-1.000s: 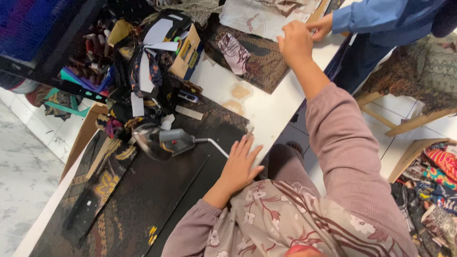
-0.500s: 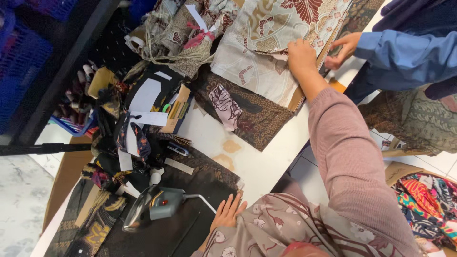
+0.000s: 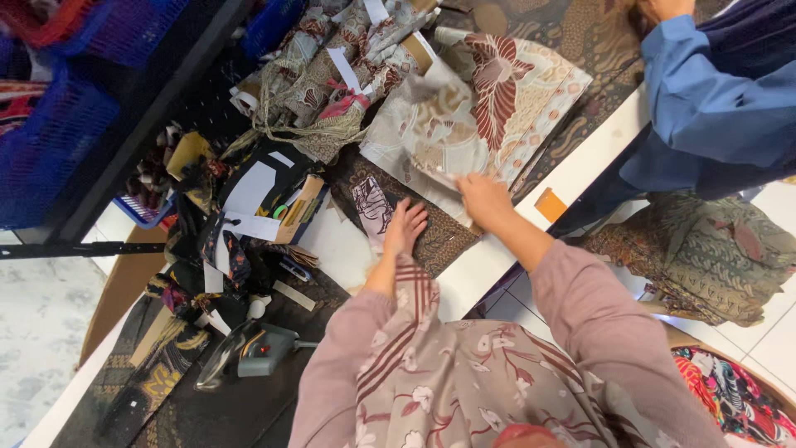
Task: The person irons a dark patterned fabric on a table, then folds it and places it aside. They then handle a lighter patterned fabric, folding it and stacking it with other folded pieces. A second person assists by folding a different fabric nearby.
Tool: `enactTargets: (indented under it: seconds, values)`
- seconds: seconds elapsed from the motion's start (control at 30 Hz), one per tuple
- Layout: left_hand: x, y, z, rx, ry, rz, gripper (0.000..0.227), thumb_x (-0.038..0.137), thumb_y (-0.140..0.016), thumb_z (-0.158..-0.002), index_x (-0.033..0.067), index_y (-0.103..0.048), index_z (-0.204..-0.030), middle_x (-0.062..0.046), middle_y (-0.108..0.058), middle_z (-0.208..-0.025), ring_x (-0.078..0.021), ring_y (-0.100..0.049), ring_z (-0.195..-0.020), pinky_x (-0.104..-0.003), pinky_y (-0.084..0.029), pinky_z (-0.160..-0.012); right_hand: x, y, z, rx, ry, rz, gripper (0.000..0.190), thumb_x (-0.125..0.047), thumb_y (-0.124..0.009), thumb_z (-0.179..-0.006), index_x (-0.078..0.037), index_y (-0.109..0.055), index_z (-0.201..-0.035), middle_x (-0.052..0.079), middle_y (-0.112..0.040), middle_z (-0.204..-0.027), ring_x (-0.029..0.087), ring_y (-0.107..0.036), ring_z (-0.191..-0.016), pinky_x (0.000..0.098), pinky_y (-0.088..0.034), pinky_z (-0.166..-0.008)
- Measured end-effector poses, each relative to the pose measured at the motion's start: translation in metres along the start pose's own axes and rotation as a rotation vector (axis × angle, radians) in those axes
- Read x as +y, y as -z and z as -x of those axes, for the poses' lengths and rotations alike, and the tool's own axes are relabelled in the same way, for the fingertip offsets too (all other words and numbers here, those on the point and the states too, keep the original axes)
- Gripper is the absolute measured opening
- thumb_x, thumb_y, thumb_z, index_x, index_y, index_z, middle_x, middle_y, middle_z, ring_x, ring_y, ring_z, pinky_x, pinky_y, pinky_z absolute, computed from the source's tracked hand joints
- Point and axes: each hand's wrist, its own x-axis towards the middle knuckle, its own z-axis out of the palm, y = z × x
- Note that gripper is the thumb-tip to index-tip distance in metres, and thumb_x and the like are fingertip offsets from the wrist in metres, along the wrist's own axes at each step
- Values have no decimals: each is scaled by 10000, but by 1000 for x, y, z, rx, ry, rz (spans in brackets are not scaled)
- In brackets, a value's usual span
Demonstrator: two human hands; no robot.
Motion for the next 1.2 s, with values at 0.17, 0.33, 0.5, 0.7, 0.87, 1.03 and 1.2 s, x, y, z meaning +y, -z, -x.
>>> enactTargets:
  seconds: [0.17,0.33,0.5,0.7,0.87,1.03,1.2]
  values:
    - [-4,-53,-94,219,-267,-194,731,325,-786,-860,-18,-484,-1431,-247,-610,-1369,-316,-644,-1121,-425,-550,-890,5,4,17,158,74,-291,459,-193,-689,-831,-105,-663,-1280,148,-651,-1020,356,-655,-960,462,-531,-792]
    - [-3,-46,-81,463,-175,-902,555,366,-744,-947,-47,-691,-1313,-256,-802,-1089,-310,-764,-922,-366,-548,-845,114,52,-4,737,-368,-689,337,-59,-627,-990,-69,-607,-1326,152,-561,-1362,324,-661,-1103,374,-580,-868]
    - [14,-78,-21,631,-667,-1104,768,274,-746,-859,-22,-399,-1477,-271,-547,-1422,-408,-536,-1293,-483,-389,-1099,205,71,-54,681,-181,-197,657,50,-678,-747,-3,-579,-1395,224,-600,-1302,451,-546,-1131,463,-430,-977]
    - [-29,-180,33,-42,-757,-1647,940,406,-764,-860,30,-293,-1581,-285,-347,-1598,-461,-337,-1460,-556,-272,-1172,216,68,-82,687,-135,-496,391,55,-560,-861,-63,-664,-1219,147,-719,-1111,360,-695,-1062,421,-538,-916]
    - [-25,-198,17,36,-572,-1885,1088,405,-802,-781,21,-200,-1602,-218,-450,-1459,-383,-445,-1338,-538,-376,-1062,182,127,-78,852,25,-212,229,15,-698,-915,-96,-706,-1115,184,-704,-915,385,-697,-880,459,-530,-780]
    - [-21,-185,26,55,-685,-1692,1146,365,-824,-770,-24,-168,-1625,-201,-506,-1336,-384,-515,-1213,-476,-448,-1030,125,180,-50,614,14,-150,579,58,-583,-851,-111,-715,-1389,187,-671,-841,374,-654,-763,461,-515,-737]
    - [-27,-197,13,151,-645,-1593,1121,346,-824,-680,-62,-224,-1533,-250,-528,-1199,-427,-548,-1058,-500,-467,-891,53,227,-38,416,130,-479,358,-17,-634,-898,-109,-726,-1232,152,-715,-872,240,-649,-653,366,-507,-640]
